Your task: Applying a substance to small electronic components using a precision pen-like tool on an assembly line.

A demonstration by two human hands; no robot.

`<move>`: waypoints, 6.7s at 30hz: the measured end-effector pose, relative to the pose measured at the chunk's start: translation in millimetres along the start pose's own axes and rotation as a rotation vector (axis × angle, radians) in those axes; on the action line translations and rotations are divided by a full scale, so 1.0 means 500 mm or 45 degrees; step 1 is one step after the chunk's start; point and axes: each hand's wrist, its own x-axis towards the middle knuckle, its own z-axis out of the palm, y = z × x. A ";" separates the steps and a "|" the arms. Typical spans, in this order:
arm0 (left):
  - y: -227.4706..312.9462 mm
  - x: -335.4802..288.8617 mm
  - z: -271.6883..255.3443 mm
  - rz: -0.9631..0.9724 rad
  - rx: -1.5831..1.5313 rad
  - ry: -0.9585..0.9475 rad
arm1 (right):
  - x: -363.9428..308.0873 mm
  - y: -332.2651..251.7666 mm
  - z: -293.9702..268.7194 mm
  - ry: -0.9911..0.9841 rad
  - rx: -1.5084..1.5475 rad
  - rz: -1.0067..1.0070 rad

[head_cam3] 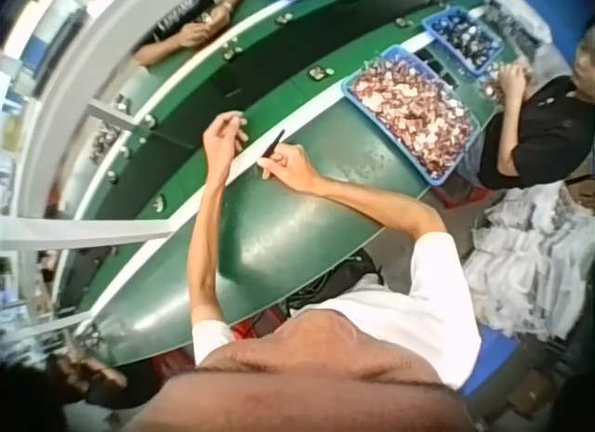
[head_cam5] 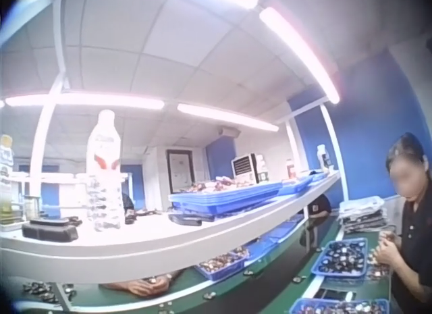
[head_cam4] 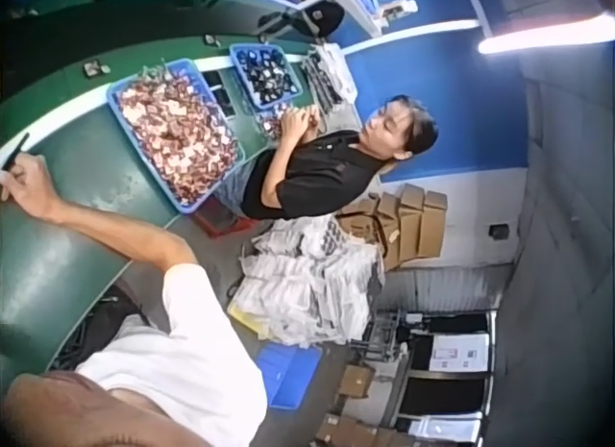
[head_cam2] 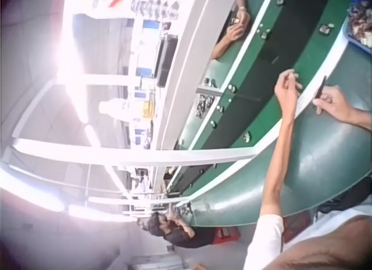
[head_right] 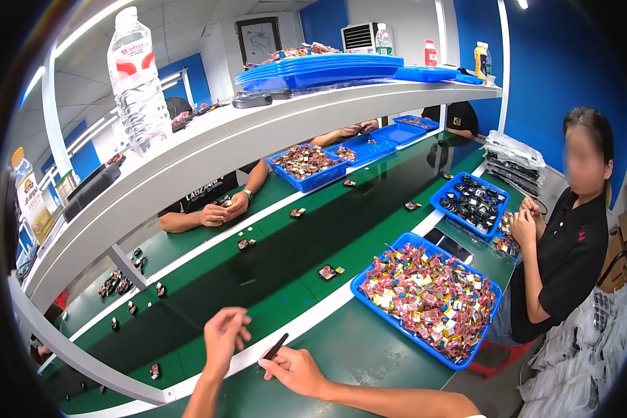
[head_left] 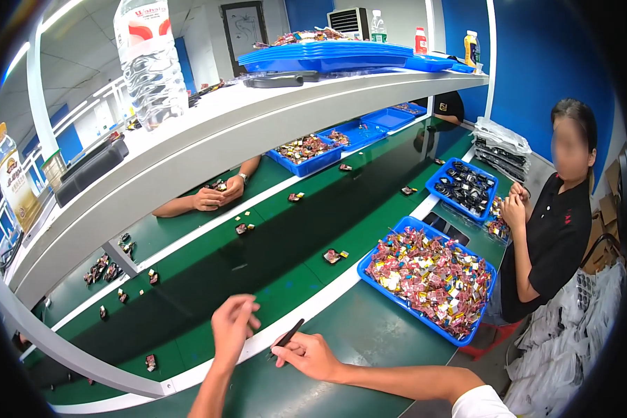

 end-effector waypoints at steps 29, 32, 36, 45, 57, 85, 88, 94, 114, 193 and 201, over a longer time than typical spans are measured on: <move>-0.016 0.253 0.178 -0.152 0.272 -0.393 | 0.004 0.009 -0.011 0.043 -0.041 0.026; 0.013 0.152 0.080 -0.177 0.086 -0.237 | 0.001 -0.001 -0.012 0.089 -0.184 -0.029; 0.001 0.015 -0.034 -0.169 -0.012 0.139 | 0.003 -0.003 -0.014 0.222 -0.369 -0.131; -0.081 -0.183 -0.017 -0.241 -0.169 0.472 | 0.009 -0.004 -0.004 0.219 -0.236 -0.093; -0.078 -0.215 -0.006 -0.123 0.061 0.327 | 0.023 0.009 -0.028 0.299 -0.297 -0.114; -0.062 -0.199 -0.002 -0.166 -0.340 0.277 | 0.033 -0.048 -0.058 0.306 -0.029 0.108; -0.077 -0.198 -0.004 -0.160 -0.420 0.297 | 0.040 -0.034 -0.064 0.231 0.004 0.151; -0.087 -0.200 -0.011 -0.156 -0.421 0.353 | 0.023 -0.047 -0.031 0.150 -0.117 0.027; -0.087 -0.202 0.010 -0.066 -0.272 0.377 | -0.004 -0.029 -0.016 0.161 -0.316 0.041; -0.102 -0.191 -0.036 -0.056 -0.613 -0.192 | -0.009 -0.028 -0.021 -0.005 -0.463 -0.370; -0.103 -0.191 -0.036 -0.095 -0.610 -0.210 | -0.010 -0.033 -0.016 0.019 -0.438 -0.318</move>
